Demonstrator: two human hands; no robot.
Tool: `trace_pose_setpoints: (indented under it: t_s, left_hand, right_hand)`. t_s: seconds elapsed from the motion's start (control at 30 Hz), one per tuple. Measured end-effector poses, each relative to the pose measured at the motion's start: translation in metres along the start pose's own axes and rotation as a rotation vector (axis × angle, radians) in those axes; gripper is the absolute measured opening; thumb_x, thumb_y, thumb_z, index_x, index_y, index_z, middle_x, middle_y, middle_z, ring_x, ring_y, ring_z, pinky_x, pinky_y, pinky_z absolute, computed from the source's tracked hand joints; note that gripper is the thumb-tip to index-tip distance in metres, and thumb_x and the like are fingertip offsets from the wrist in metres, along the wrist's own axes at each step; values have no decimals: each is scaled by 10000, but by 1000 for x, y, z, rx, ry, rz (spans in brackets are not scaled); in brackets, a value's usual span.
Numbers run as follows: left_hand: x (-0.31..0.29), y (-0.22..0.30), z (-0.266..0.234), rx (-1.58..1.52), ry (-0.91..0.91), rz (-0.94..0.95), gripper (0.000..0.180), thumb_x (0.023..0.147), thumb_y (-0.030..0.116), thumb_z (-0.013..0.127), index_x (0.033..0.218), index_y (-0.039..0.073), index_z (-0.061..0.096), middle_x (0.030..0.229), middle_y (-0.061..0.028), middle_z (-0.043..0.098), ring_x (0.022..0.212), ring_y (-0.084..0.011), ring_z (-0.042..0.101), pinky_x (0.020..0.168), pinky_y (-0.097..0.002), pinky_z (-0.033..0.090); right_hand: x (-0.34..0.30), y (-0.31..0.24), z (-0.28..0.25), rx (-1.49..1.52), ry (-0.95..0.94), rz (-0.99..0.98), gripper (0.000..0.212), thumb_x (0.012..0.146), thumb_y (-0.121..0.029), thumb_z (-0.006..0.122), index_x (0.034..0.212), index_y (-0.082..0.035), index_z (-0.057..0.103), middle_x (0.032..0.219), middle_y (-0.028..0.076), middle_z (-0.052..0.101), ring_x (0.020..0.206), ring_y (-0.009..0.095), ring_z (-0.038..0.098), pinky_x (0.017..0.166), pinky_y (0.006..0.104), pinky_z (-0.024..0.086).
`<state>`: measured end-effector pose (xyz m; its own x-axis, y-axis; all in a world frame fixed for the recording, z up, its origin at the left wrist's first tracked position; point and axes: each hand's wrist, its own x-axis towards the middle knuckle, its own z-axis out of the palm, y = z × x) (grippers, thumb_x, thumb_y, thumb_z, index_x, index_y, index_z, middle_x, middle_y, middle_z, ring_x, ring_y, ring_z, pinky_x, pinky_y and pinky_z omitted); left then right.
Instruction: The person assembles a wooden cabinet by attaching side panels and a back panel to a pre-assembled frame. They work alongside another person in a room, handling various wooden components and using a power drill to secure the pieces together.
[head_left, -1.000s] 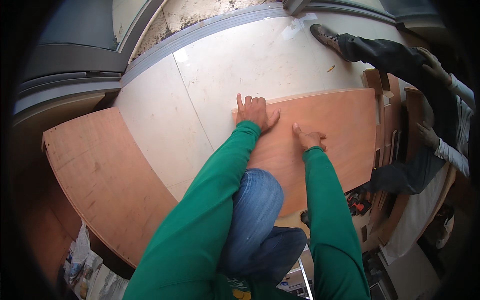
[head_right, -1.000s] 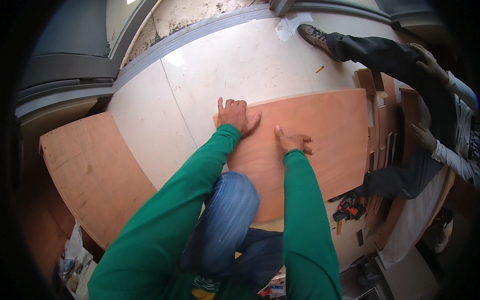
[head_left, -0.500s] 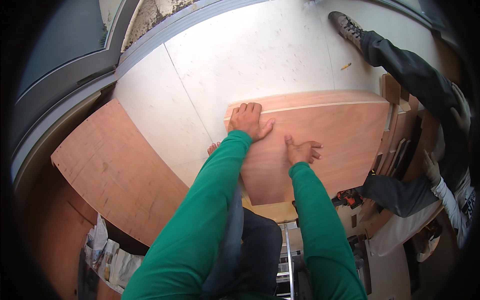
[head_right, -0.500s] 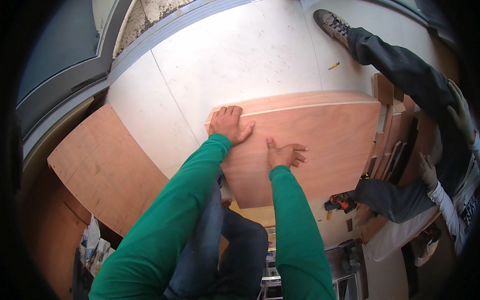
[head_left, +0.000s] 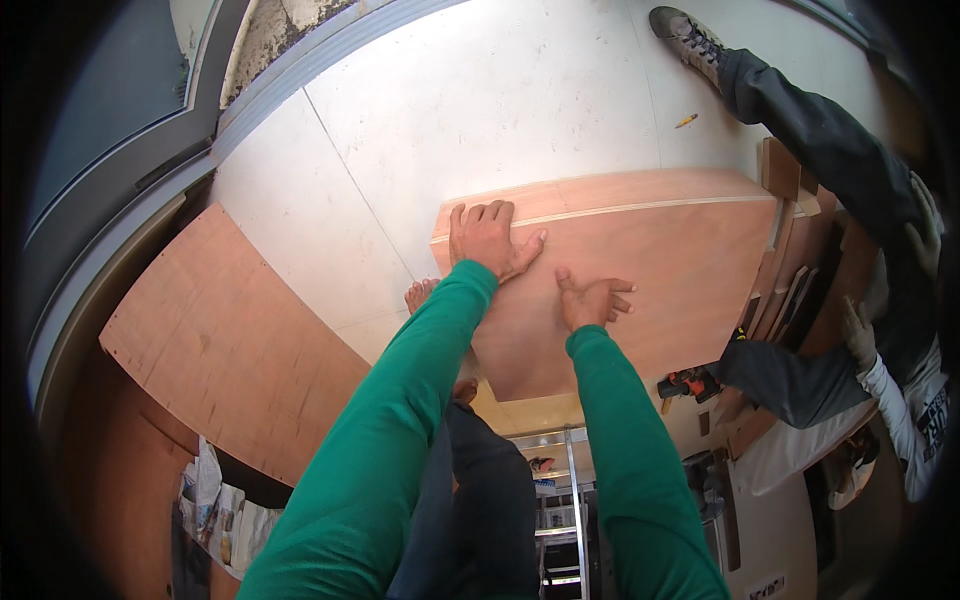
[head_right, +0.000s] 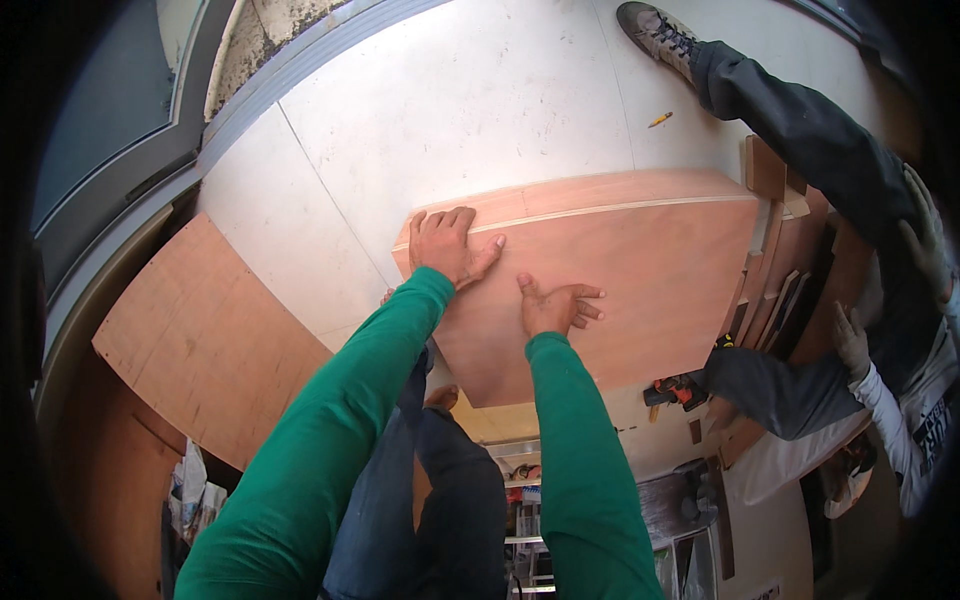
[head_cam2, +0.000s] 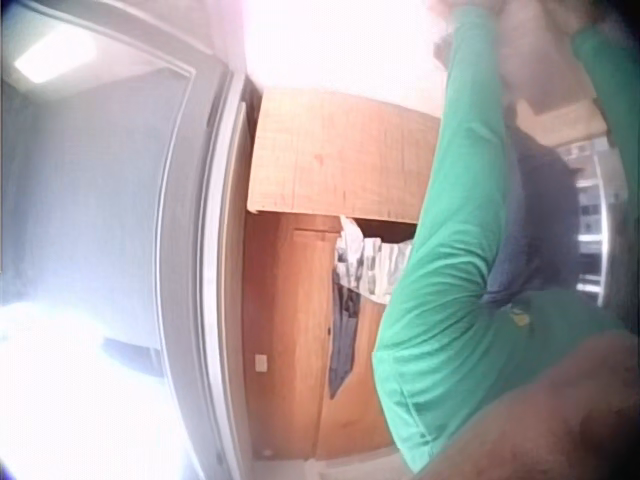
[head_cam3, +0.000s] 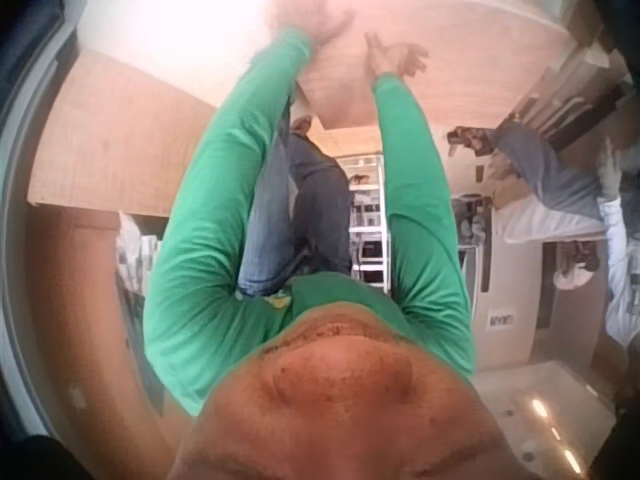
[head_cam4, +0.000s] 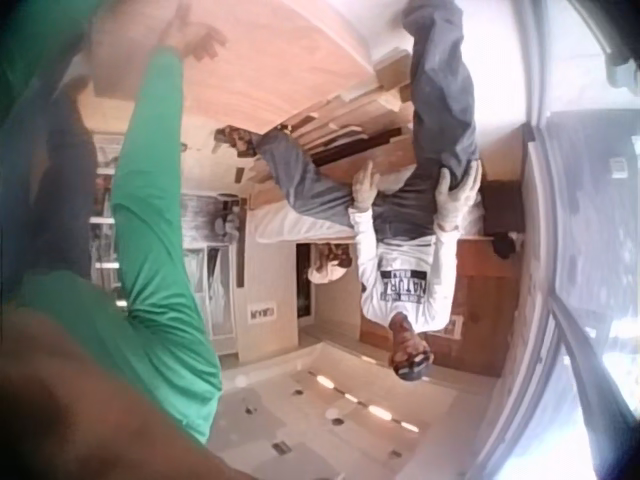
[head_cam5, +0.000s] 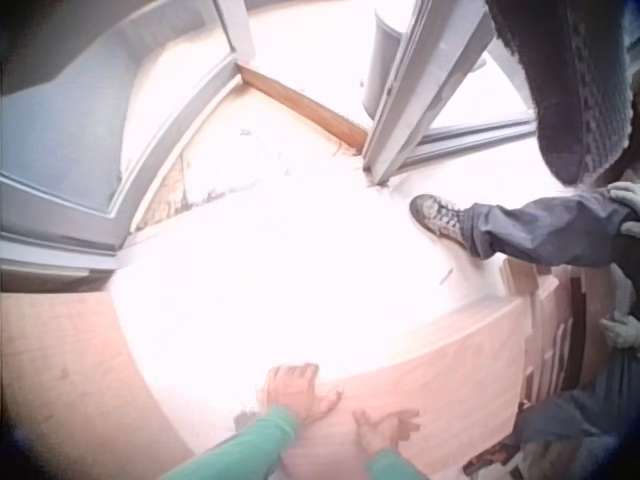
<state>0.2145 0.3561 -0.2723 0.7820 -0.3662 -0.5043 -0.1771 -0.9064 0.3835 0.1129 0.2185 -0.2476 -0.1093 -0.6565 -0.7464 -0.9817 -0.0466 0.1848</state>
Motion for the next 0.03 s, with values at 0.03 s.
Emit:
trace_pose_setpoints:
  t_s: [0.03]
  left_hand:
    - [4,12,-5,114,-57,-6,632,814,616,542,1195,116,614,1254,-123,597,1157,-242,548,1109,-467,261]
  right_hand:
    - [-4,3,4,39,24,-33,1327,730,-546,754,1419,73,-196,1401,499,-86,1310,658,72,1107,597,189]
